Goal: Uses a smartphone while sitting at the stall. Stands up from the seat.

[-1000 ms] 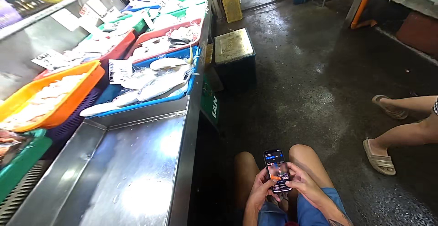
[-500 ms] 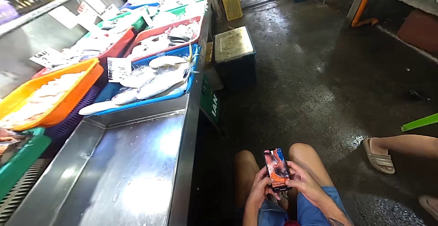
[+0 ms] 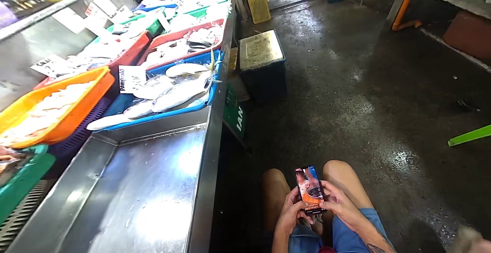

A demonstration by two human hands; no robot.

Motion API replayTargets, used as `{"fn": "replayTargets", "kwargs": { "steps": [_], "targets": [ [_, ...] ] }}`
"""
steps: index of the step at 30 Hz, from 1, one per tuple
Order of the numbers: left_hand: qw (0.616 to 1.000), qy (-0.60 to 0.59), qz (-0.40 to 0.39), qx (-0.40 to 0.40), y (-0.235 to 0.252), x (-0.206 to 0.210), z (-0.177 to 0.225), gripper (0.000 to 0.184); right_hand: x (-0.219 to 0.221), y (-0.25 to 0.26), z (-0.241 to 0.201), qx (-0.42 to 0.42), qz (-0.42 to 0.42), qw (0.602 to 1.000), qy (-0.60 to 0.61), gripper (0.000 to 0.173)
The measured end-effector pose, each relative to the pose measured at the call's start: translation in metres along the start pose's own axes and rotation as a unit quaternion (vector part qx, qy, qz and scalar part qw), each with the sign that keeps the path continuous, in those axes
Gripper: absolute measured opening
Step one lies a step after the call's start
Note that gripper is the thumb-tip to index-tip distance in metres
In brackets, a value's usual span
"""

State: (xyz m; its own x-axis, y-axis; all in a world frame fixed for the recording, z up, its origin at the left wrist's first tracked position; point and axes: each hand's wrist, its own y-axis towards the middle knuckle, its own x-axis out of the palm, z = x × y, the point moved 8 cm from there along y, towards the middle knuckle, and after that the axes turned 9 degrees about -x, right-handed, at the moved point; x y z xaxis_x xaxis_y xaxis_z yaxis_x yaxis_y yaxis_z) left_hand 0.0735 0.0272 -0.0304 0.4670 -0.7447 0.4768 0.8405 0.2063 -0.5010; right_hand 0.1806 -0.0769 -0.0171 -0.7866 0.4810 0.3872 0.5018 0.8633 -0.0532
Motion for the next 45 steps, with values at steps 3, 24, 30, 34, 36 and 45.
{"fn": "replayTargets", "kwargs": {
  "steps": [3,24,30,34,36,45],
  "targets": [
    [1.0,0.004,0.009,-0.001,-0.0001,0.0004,0.0,0.058,-0.0004,0.0004,0.0004,-0.004,0.0,1.0,0.001,0.065],
    [1.0,-0.016,0.003,-0.011,0.0011,-0.0018,-0.0033,0.051,-0.0012,-0.0001,0.0021,0.005,0.012,1.0,0.001,0.067],
    [1.0,-0.017,0.004,-0.009,0.0018,-0.0023,-0.0037,0.052,-0.0011,-0.0003,0.0027,0.006,0.011,1.0,0.007,0.066],
    [1.0,-0.017,0.003,-0.01,0.0019,-0.0019,-0.0031,0.052,-0.0019,-0.0002,0.0033,0.007,0.013,1.0,0.0,0.066],
    [1.0,-0.016,0.0,-0.01,0.002,-0.0013,-0.0028,0.054,-0.002,-0.0002,0.0033,0.005,0.014,1.0,0.001,0.066],
    [1.0,-0.006,0.005,-0.005,0.0026,-0.0017,-0.0027,0.054,-0.0023,0.0005,0.0039,0.009,0.016,1.0,0.0,0.065]
  ]
}}
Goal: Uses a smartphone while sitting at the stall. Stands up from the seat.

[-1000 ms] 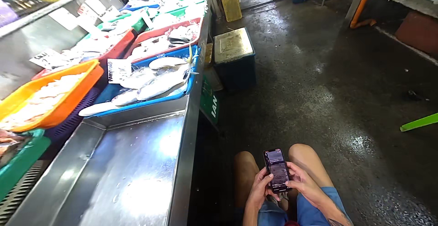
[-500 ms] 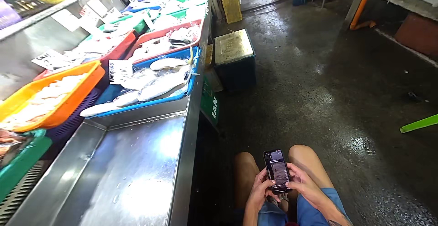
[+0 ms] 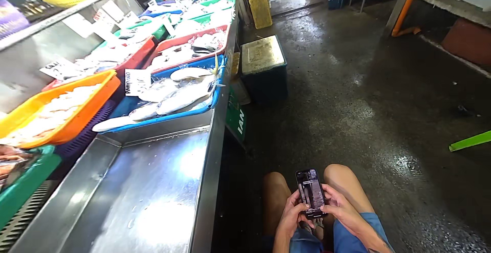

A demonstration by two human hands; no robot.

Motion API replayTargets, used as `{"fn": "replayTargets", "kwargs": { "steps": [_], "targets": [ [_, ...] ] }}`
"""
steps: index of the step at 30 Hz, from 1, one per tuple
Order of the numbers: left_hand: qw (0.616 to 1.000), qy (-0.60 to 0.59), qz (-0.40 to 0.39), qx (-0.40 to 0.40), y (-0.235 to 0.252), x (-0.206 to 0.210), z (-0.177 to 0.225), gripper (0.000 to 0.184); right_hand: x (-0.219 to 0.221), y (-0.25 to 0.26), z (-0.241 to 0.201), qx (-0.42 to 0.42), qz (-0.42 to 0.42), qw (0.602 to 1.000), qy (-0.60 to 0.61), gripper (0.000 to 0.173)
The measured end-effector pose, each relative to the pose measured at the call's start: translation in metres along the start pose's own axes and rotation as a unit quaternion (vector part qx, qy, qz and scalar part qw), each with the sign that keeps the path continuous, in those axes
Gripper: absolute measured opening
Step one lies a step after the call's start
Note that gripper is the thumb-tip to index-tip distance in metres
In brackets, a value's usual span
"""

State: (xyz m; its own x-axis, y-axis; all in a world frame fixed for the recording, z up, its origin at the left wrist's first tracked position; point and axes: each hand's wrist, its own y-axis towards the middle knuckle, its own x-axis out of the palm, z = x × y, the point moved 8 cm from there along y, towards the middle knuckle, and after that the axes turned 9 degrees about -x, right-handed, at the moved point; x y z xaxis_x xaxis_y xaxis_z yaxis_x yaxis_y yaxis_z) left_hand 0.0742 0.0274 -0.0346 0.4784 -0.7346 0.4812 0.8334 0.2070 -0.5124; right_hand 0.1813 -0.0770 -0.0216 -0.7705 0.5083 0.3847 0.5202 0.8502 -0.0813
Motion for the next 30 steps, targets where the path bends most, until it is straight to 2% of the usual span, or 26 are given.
{"fn": "replayTargets", "kwargs": {
  "steps": [30],
  "targets": [
    [1.0,0.001,-0.004,-0.006,-0.001,0.0,-0.0003,0.058,0.0021,0.0003,-0.0035,-0.004,-0.002,1.0,-0.005,0.065]
  ]
}}
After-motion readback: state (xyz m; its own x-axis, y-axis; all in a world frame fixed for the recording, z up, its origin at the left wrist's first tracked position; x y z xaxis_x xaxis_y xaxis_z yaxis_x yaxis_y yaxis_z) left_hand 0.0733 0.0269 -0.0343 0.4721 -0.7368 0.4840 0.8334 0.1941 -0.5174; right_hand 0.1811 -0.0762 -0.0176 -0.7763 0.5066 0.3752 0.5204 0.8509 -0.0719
